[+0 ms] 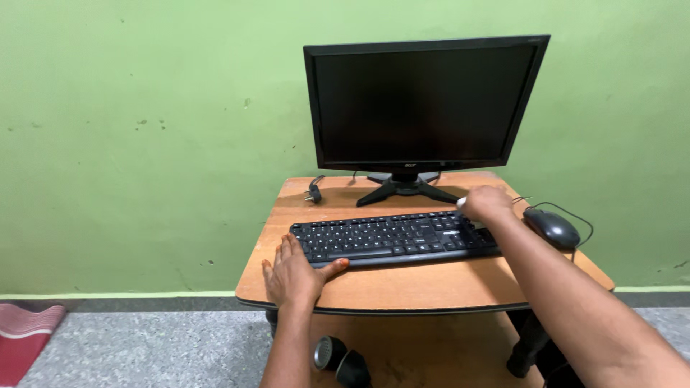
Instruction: The person cleans a computer keyboard and mouse using a white cloth. They wipe the top and bottom surfaces of the keyboard, then flip it over to clean the underside. Finally, they wipe the top and bottom of the mouse.
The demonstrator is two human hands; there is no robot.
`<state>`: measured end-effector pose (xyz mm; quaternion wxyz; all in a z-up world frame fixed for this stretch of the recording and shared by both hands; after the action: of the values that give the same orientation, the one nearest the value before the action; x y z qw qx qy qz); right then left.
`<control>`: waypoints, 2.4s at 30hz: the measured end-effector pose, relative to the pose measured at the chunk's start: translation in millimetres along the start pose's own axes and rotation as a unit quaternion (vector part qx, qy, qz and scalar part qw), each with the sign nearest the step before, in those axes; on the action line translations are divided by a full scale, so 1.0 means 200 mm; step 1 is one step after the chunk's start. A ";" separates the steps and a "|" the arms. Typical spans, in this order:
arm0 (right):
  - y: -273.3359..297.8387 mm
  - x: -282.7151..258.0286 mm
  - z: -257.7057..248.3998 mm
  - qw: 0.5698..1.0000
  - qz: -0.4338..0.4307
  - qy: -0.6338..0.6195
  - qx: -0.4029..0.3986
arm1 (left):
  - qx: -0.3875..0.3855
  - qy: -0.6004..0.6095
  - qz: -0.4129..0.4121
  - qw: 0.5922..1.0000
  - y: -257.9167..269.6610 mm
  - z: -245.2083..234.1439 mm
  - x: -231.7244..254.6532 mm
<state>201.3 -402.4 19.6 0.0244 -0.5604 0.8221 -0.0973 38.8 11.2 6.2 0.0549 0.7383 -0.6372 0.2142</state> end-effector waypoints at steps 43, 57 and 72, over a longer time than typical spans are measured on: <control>0.55 0.87 -0.31 0.936 0.258 -0.241 -0.003 | 0.153 0.002 0.007 0.988 0.00 0.07 -0.04; 0.33 0.74 -0.09 0.967 0.216 -0.132 -0.028 | 0.305 0.317 0.168 0.882 0.05 0.01 0.29; 0.62 -0.09 -0.34 0.863 0.008 -0.496 0.100 | -0.249 0.725 0.083 0.636 -0.38 0.59 1.00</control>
<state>83.8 -332.4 62.4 0.4857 -0.5222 0.6920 0.1117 159.4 -199.9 -8.2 0.6632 0.2475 -0.4804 0.5178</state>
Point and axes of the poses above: each hand's wrist, its own y-axis away from the middle knuckle, its own z-axis out of the palm, x = y × z, the point moved 4 cm from there along -y, towards the middle knuckle, and after that the axes turned 6 degrees about z, right-handed, at the moved point
